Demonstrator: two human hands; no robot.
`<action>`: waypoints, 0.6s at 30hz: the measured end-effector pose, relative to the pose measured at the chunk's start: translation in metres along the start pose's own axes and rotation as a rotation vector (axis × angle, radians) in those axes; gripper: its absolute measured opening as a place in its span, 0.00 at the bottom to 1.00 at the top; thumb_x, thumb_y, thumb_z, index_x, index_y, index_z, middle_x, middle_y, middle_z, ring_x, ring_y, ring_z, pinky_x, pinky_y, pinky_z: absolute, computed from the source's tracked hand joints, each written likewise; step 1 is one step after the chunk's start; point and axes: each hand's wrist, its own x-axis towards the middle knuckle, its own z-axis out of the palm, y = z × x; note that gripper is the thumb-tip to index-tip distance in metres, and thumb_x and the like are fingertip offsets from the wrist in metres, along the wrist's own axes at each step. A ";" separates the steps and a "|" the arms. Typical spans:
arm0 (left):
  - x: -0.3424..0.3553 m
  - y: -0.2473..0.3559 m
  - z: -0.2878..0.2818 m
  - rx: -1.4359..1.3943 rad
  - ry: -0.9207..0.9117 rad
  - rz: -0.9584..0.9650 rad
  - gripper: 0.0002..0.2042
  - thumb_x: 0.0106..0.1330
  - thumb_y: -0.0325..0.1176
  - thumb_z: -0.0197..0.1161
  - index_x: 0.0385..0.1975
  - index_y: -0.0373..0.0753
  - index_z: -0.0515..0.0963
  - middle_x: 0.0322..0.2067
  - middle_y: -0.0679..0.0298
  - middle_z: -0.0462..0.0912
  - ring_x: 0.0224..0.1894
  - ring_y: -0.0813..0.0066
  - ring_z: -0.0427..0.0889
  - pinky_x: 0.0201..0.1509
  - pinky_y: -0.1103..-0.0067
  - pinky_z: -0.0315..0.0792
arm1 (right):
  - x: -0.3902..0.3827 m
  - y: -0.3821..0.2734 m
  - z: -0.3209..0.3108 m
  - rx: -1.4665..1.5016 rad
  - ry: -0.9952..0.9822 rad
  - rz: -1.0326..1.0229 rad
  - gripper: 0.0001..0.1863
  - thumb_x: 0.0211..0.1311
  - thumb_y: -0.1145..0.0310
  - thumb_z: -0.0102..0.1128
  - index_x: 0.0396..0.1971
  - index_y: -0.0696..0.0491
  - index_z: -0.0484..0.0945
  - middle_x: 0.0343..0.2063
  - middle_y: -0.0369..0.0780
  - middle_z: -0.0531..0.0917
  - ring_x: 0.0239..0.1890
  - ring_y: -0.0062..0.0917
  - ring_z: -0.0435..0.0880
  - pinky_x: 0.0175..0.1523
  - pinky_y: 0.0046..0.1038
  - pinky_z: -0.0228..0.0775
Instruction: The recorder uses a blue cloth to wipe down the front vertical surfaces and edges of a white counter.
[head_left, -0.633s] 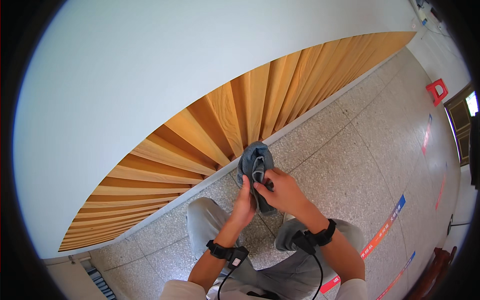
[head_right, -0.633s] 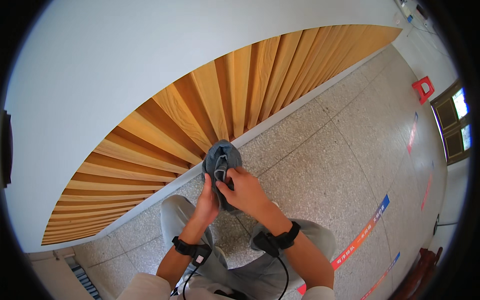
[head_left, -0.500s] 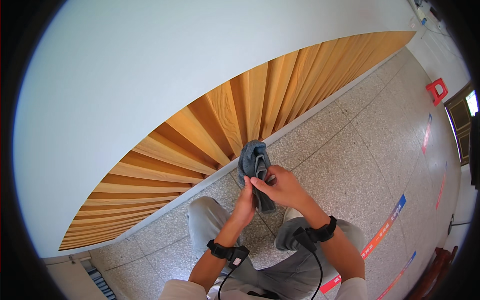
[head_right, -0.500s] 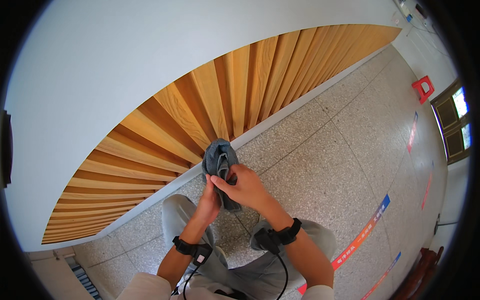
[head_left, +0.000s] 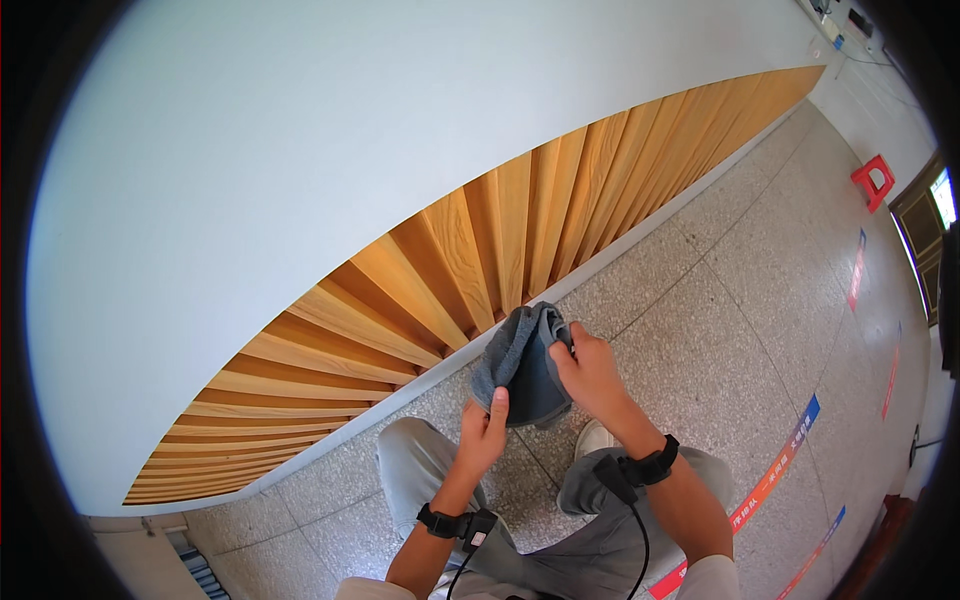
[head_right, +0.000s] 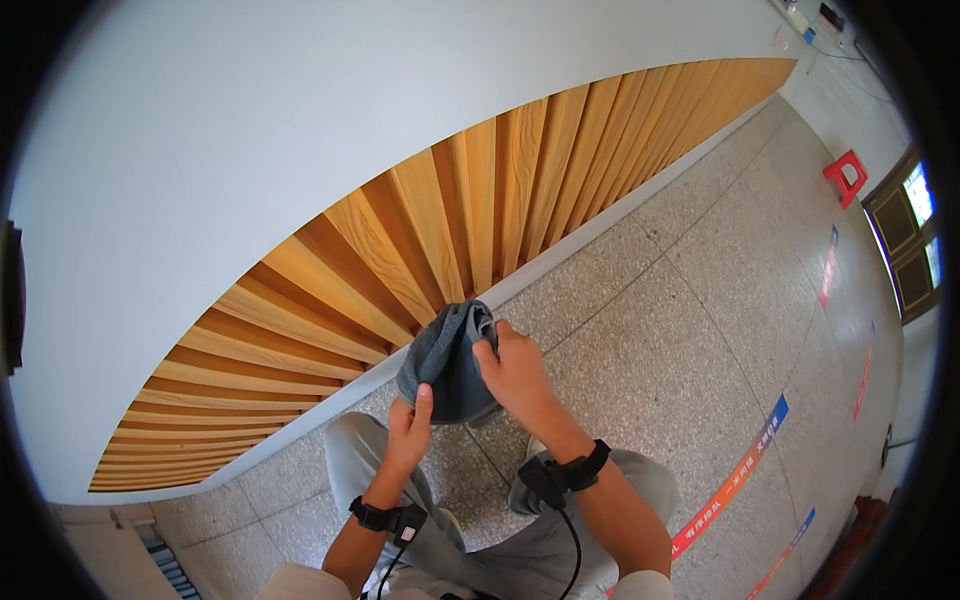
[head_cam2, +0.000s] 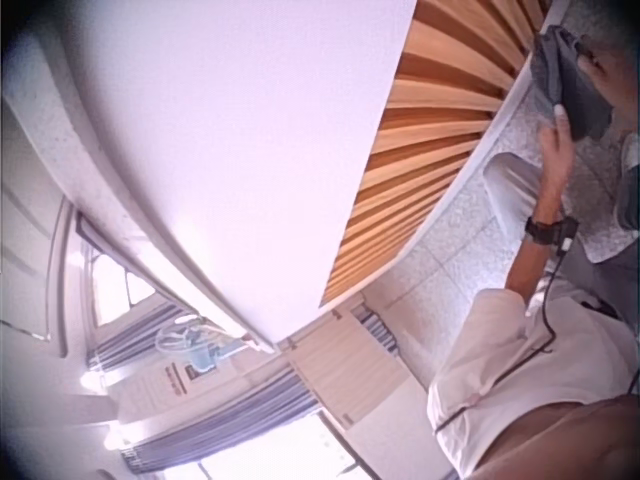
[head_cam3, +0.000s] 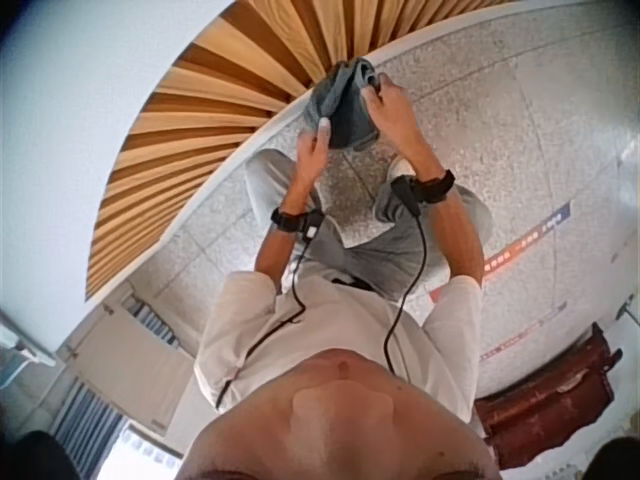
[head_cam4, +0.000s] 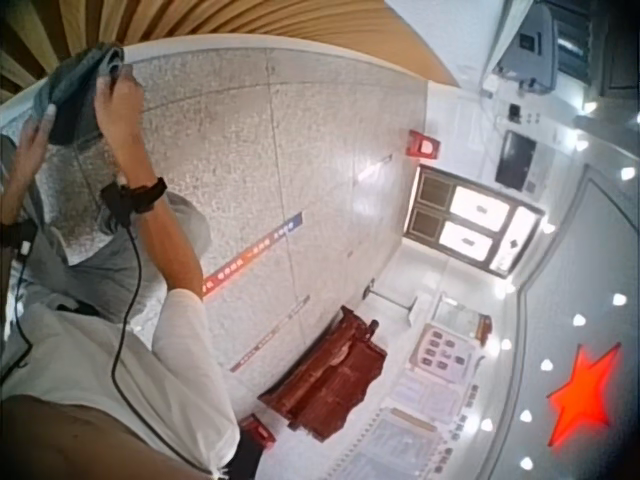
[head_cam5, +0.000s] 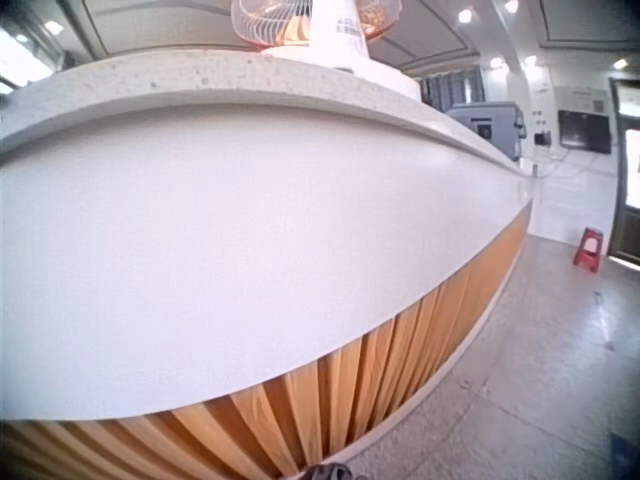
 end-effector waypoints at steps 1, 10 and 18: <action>-0.002 0.002 0.001 0.043 0.004 0.204 0.18 0.73 0.42 0.53 0.49 0.32 0.77 0.45 0.53 0.81 0.46 0.63 0.79 0.52 0.75 0.70 | 0.002 -0.003 -0.002 0.065 0.021 0.044 0.12 0.59 0.66 0.55 0.28 0.62 0.70 0.23 0.57 0.78 0.27 0.54 0.79 0.34 0.44 0.70; -0.017 0.020 0.019 0.060 -0.024 0.495 0.23 0.63 0.32 0.68 0.55 0.32 0.72 0.54 0.52 0.76 0.55 0.63 0.76 0.58 0.73 0.69 | -0.003 -0.030 0.002 0.604 -0.355 0.374 0.14 0.69 0.60 0.55 0.42 0.57 0.78 0.35 0.35 0.81 0.33 0.19 0.80 0.35 0.23 0.73; -0.012 0.009 0.006 -0.848 0.105 -0.066 0.16 0.69 0.34 0.62 0.52 0.33 0.74 0.48 0.61 0.81 0.48 0.74 0.79 0.54 0.76 0.73 | -0.003 -0.017 0.007 0.550 -0.395 0.082 0.13 0.63 0.73 0.62 0.48 0.55 0.78 0.37 0.37 0.75 0.35 0.20 0.80 0.37 0.25 0.76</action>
